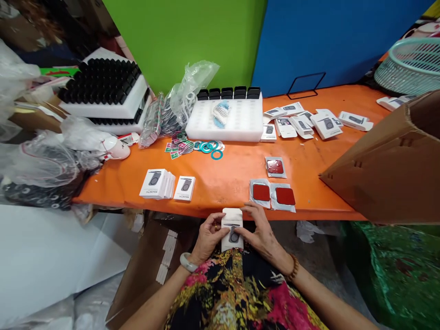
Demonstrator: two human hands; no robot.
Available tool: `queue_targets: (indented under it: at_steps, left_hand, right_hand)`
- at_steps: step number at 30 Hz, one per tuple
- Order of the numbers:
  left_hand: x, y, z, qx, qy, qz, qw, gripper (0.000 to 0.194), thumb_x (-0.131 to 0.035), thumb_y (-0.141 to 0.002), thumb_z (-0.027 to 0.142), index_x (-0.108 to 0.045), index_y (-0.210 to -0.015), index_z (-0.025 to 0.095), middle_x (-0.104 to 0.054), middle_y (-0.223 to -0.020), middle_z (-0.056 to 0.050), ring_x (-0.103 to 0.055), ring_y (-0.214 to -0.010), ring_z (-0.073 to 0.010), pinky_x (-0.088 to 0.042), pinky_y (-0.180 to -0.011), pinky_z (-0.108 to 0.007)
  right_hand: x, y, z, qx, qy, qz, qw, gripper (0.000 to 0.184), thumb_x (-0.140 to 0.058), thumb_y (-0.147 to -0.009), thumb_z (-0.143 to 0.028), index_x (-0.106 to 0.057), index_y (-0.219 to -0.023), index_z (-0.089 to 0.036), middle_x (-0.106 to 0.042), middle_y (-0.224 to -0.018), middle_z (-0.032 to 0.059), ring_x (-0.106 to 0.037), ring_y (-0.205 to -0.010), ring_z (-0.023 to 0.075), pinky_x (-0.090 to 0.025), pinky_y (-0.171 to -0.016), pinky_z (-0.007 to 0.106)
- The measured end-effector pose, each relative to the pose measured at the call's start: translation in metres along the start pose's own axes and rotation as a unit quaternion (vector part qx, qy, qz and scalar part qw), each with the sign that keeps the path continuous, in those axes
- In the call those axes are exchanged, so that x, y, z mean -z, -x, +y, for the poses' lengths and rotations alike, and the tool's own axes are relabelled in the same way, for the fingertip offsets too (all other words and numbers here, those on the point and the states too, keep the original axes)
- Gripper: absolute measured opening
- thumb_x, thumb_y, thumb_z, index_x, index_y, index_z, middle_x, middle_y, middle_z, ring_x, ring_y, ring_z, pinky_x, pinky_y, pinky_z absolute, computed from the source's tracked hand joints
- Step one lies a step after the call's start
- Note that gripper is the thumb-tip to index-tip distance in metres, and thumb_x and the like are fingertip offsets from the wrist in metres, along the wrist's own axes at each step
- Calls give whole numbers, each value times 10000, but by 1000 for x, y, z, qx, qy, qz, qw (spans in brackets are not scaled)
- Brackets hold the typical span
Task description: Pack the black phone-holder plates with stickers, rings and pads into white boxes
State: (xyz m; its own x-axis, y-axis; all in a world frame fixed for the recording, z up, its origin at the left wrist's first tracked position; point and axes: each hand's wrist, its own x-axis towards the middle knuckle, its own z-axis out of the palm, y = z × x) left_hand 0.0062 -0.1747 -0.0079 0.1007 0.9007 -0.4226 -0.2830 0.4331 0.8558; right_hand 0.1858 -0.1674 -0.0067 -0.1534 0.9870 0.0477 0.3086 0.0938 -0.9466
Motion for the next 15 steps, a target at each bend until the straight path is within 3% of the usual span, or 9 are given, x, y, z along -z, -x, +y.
queue_targets:
  at_steps: [3,6,12,15]
  left_hand:
    - [5,-2,-7,20,-15,-4,1000,348,-774,-664,279,-670,-967,145,-691,-854,-44,-609,-744,-154,-480,-705,-245]
    - [5,-4,-9,21,-53,9,998,321,-736,-703,365,-693,-924,137,-673,-753,-23,-565,-638,-128,-453,-626,-231]
    - [-6,-8,0,-26,-115,18,993,227,-717,-714,342,-655,-662,130,-631,-676,-16,-526,-641,-125,-419,-628,-231]
    - [-11,-13,4,-46,-78,27,996,225,-740,-688,318,-614,-655,134,-614,-692,-3,-530,-662,-113,-426,-662,-225]
  right_hand:
    - [-6,6,10,-104,-137,-24,985,289,-686,-763,-368,-565,-991,-239,-569,-1008,62,-614,-863,209,-541,-757,364]
    - [-10,9,14,-185,-230,-57,954,333,-708,-729,-446,-559,-946,-242,-595,-803,8,-591,-701,173,-515,-641,307]
    - [-12,6,12,-192,-206,-72,957,319,-638,-785,-499,-515,-704,-216,-443,-575,-52,-401,-490,101,-340,-452,231]
    - [-15,-1,9,-167,-203,-17,965,328,-670,-762,-470,-493,-668,-210,-448,-593,-46,-408,-512,100,-354,-474,229]
